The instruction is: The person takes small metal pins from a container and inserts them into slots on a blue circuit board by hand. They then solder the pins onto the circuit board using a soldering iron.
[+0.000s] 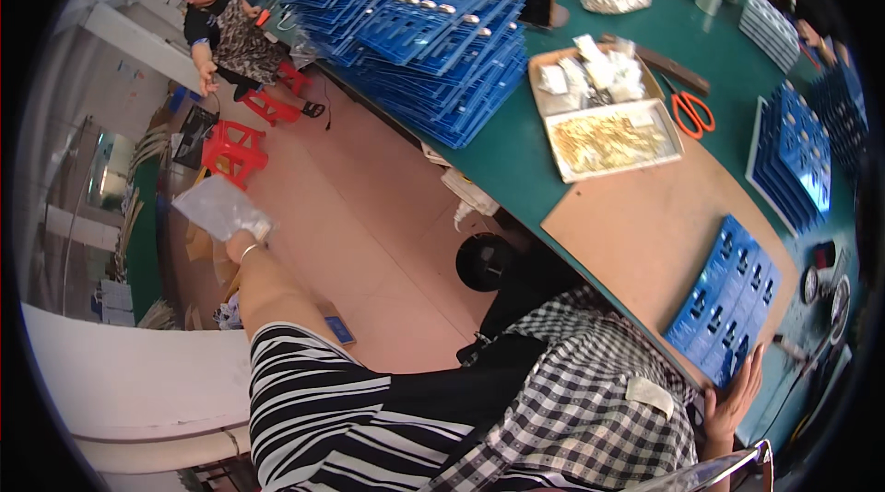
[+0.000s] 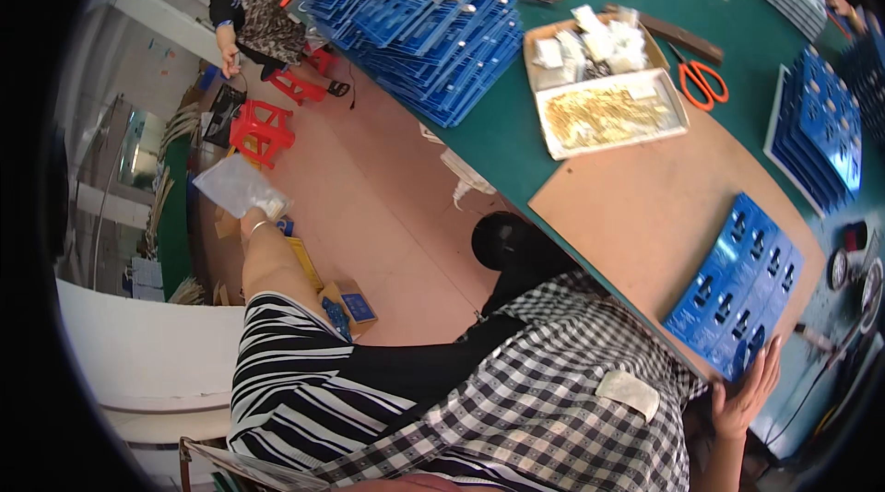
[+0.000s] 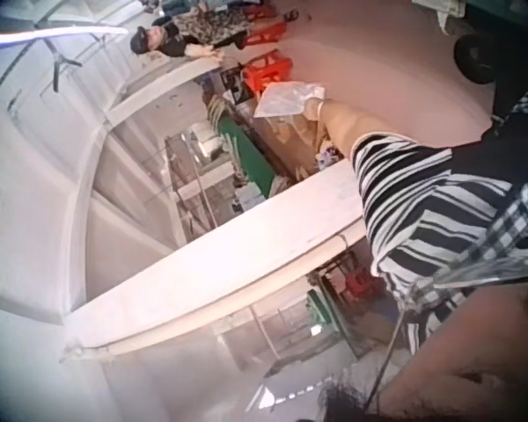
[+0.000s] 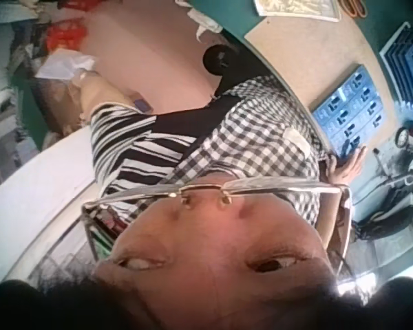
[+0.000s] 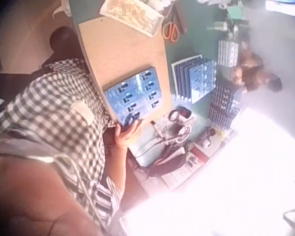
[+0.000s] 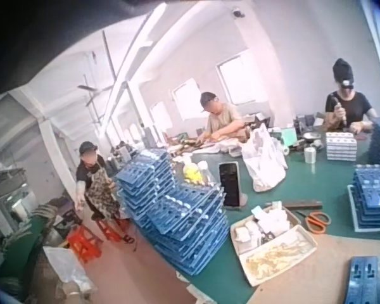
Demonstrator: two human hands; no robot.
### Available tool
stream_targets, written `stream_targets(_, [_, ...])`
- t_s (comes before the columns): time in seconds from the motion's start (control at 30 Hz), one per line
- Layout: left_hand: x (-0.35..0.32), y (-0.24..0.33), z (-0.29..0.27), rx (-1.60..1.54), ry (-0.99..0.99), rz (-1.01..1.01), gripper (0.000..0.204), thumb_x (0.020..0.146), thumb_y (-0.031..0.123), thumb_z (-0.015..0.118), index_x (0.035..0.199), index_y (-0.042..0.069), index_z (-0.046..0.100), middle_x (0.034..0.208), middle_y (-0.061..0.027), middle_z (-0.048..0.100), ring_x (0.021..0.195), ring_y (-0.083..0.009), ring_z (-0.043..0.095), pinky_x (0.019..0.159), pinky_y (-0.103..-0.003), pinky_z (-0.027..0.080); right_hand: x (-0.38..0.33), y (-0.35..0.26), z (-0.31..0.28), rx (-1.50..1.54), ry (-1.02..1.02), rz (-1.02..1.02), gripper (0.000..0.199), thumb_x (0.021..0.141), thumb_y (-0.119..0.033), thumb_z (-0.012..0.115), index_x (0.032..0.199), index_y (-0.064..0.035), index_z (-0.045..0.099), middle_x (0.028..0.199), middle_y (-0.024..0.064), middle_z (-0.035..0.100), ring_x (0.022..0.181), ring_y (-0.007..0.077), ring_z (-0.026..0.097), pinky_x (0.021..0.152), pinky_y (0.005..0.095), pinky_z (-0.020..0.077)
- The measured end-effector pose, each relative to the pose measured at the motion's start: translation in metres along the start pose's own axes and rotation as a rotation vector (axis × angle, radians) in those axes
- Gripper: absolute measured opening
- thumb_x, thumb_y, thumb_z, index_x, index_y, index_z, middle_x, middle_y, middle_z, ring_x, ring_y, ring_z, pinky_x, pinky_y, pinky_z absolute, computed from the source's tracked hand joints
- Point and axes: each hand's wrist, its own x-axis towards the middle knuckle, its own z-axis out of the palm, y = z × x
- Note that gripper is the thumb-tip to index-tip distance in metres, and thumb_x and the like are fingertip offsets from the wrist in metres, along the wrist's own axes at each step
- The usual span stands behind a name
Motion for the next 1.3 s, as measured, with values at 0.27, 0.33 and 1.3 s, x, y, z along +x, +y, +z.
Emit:
stream_targets(0.27, [-0.313, -0.080, 0.140, -0.383, -0.079, -0.191, 0.034, 0.091, 0.017, 0.058, 0.108, -0.012, 0.061, 0.105, -0.0257, 0.067, 0.089, -0.0358, 0.066, 0.083, -0.043, 0.050, 0.001, -0.049, -0.041, -0.133, -0.139, 0.073, 0.064, 0.092, -0.040, 0.046, 0.140, 0.0016, 0.039, 0.143, 0.0257, 0.041, 0.125, 0.0462, 0.042, 0.106, 0.0548, 0.0276])
stream_targets(0.33, [-0.300, -0.119, 0.187, -0.390, -0.017, -0.179, 0.034, 0.091, 0.019, 0.059, 0.107, -0.012, 0.062, 0.104, -0.0249, 0.067, 0.087, -0.0341, 0.067, 0.081, -0.042, 0.050, 0.046, -0.070, -0.049, -0.101, -0.044, -0.139, 0.062, 0.094, -0.041, 0.057, 0.134, 0.0037, 0.042, 0.133, 0.0311, 0.044, 0.122, 0.0475, 0.045, 0.101, 0.0549, 0.0394])
stream_targets(1.3, [-0.401, -0.095, 0.121, 0.375, -1.538, 0.503, 0.045, 0.097, 0.038, 0.045, 0.089, 0.001, 0.070, 0.076, -0.0156, 0.066, 0.073, -0.0292, 0.063, 0.075, -0.040, 0.049, 0.020, -0.067, -0.041, -0.193, -0.127, 0.118, 0.059, 0.086, -0.032, 0.055, 0.133, 0.0009, 0.045, 0.139, 0.0246, 0.044, 0.123, 0.0451, 0.043, 0.104, 0.0537, 0.0308])
